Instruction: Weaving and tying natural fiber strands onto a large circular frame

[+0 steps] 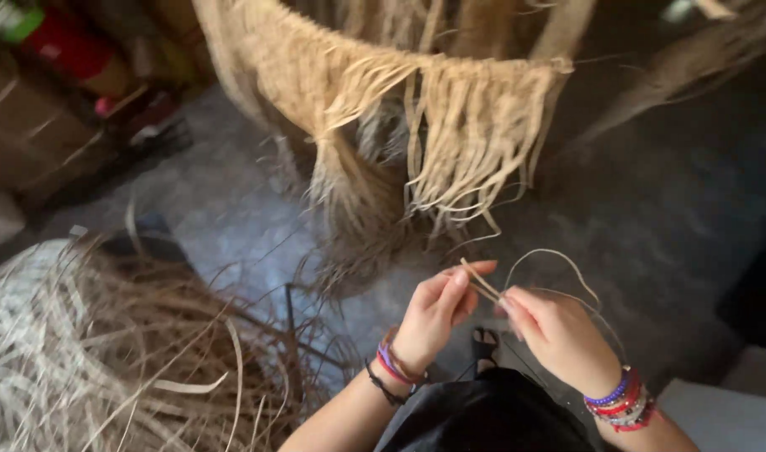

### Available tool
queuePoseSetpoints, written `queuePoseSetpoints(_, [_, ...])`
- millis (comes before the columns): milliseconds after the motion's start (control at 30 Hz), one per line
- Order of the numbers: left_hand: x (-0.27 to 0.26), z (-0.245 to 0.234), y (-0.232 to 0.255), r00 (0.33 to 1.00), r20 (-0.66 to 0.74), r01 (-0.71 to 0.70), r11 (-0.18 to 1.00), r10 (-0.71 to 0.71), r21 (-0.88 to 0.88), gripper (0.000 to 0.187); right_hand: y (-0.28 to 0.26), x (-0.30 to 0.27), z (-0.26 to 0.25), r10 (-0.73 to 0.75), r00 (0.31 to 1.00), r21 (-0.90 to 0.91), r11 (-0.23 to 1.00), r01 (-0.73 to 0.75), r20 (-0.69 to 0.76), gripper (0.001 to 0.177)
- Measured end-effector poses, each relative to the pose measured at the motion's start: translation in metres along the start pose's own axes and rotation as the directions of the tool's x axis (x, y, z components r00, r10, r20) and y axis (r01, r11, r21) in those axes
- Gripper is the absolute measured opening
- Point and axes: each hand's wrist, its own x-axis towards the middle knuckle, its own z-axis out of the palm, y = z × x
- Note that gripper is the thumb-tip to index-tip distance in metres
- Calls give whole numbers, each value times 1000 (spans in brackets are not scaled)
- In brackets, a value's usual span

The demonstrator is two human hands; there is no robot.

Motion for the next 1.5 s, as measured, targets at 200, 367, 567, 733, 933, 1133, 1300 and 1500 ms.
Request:
queuePoseSetpoints(200, [26, 33, -9, 963, 271, 7, 1000, 0, -24, 56, 43, -18, -22, 20, 997, 72, 997, -25, 69, 34])
queuePoseSetpoints(367, [50, 66, -24, 938, 348, -59, 992, 17, 108, 46, 78, -25, -42, -8, 999, 147, 989, 0, 49, 36])
queuePoseSetpoints(567, [75, 122, -11, 987, 163, -42, 980, 10, 193, 50, 137, -34, -80, 40, 998, 235, 971, -51, 52, 30])
queuePoseSetpoints(733, [96, 122, 3, 952, -273, -94, 982, 137, 165, 46, 226, -41, -130, 94, 995, 249, 964, -95, 13, 24])
queuePoseSetpoints(933, [100, 115, -21, 769, -422, -8, 667, 480, 745, 57, 267, -27, -158, -71, 997, 104, 992, 74, -28, 23])
queuePoseSetpoints(1133, [118, 228, 7, 876, 138, -113, -83, 463, 990, 73, 239, 6, -170, -295, 955, 53, 955, 293, 39, 19])
queuePoseSetpoints(1300, [125, 217, -63, 952, 265, -271, 19, 151, 962, 23, 233, 23, -187, -338, 940, 68, 940, 335, 42, 15])
queuePoseSetpoints(1500, [96, 134, -37, 989, -43, 70, -202, 139, 977, 6, 293, 49, -212, -282, 959, 11, 959, 283, -27, 22])
